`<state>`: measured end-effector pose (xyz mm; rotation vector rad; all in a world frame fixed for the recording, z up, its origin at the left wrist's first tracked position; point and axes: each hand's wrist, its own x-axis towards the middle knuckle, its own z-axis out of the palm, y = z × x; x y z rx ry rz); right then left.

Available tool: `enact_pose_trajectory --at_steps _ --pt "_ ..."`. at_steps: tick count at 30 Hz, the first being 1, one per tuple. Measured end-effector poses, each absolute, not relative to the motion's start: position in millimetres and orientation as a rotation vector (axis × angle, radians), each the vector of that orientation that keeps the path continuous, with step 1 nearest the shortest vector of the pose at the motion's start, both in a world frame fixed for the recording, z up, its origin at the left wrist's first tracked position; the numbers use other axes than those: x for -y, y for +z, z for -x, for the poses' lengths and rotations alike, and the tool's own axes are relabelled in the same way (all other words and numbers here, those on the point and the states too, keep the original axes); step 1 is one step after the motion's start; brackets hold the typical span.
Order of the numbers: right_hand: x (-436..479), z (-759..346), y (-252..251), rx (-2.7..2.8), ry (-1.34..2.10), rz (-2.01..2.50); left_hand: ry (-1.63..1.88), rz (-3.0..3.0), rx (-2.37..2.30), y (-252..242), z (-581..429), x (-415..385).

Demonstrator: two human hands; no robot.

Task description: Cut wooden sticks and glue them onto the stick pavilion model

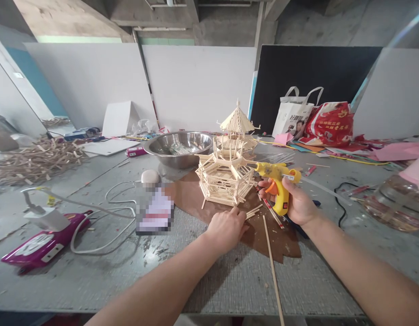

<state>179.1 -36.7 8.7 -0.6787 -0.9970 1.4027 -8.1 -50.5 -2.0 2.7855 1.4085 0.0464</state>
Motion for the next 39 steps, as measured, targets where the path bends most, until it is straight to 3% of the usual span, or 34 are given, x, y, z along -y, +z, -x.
enact_pose_trajectory --at_steps 13,25,32,39 --pt "35.2 -179.8 9.8 1.07 1.18 0.754 -0.021 -2.957 -1.197 -6.8 17.8 41.9" --pt "35.4 -180.2 9.2 1.097 1.177 0.74 -0.044 -2.923 -1.038 4.8 30.0 42.5" --pt "35.0 -181.6 7.5 1.121 1.209 0.738 -0.203 -2.835 -1.173 22.3 42.4 44.6" --pt "35.8 -181.5 7.1 1.156 1.155 0.778 0.238 -2.6 -1.336 36.6 63.4 31.4"
